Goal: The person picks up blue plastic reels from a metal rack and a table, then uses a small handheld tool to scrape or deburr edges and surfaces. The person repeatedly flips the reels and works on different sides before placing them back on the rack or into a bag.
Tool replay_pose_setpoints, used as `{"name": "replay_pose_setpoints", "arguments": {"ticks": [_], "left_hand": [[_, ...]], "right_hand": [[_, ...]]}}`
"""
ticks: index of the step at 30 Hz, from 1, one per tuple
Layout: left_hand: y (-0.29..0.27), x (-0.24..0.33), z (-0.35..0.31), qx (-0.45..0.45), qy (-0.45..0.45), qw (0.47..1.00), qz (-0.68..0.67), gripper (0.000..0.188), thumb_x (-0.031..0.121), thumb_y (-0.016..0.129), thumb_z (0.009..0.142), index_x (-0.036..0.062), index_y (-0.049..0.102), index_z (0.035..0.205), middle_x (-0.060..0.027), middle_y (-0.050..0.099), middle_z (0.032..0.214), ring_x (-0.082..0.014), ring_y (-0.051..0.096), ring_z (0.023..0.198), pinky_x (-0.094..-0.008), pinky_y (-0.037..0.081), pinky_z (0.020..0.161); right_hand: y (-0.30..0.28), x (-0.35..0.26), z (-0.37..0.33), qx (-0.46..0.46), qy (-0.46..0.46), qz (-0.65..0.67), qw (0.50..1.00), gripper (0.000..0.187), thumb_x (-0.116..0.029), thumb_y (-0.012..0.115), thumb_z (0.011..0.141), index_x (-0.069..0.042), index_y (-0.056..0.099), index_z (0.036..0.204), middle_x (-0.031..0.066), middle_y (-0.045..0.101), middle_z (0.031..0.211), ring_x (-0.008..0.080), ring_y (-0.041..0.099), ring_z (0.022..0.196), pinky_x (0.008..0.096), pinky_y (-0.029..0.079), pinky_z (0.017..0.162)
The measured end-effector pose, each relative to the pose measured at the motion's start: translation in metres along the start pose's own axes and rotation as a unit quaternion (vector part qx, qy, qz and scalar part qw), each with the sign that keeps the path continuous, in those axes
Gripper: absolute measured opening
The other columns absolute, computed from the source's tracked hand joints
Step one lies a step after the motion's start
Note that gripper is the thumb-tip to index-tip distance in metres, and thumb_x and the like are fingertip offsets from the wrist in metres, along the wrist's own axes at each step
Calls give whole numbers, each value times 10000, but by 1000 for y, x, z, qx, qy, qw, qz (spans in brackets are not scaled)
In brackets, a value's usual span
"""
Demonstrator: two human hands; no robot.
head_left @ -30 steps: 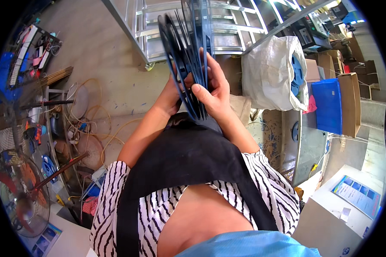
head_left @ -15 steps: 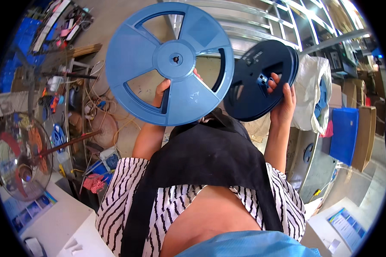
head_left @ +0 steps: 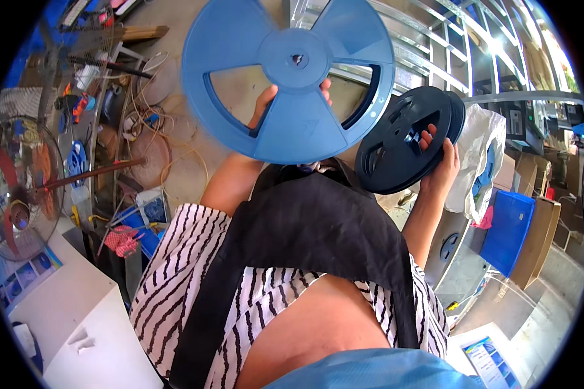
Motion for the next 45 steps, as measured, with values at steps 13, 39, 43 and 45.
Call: {"name": "replay_pose_setpoints", "arguments": {"ticks": [13, 39, 43, 45], "left_hand": [[1, 6, 4, -56, -4, 994, -95, 810, 507, 646, 810, -1, 340, 1362, -128, 457, 1237, -267, 468, 1142, -389, 356, 1044], [9, 24, -17, 164, 4, 986, 31, 571, 333, 433, 972, -38, 343, 1397, -198, 448, 1373, -279, 429, 1281, -401, 363, 1067], [14, 20, -6, 196, 11, 964, 179, 500, 268, 480, 955, -15, 406, 1360, -190, 538, 1270, -266, 518, 1184, -380, 411, 1022], [5, 15, -3, 223, -20, 969, 104, 465, 202, 507, 939, 37, 404, 1361, -186, 555, 1232, -259, 547, 1135, -389, 456, 973]], "right_hand": [[-85, -28, 4, -8, -85, 186, 979, 517, -282, 588, 867, 75, 480, 1225, 241, 588, 1136, 203, 624, 811, 273, 561, 697], [-41, -40, 29, -220, 25, 579, 784, 404, -215, 581, 860, -7, 549, 1205, 100, 664, 985, 211, 660, 829, 312, 588, 763], [-37, -47, 23, -249, 16, 558, 791, 395, -227, 546, 871, -6, 555, 1197, 99, 665, 992, 219, 656, 830, 319, 581, 767], [-26, -55, 16, -256, -10, 522, 814, 407, -250, 544, 874, 22, 552, 1177, 116, 666, 986, 222, 657, 832, 306, 582, 749]]}}
Point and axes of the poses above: each hand's wrist, its own z-axis towards the middle knuckle, its own y-axis out of the palm, x = y × z, the point moved 6 cm from there along z, towards the middle knuckle
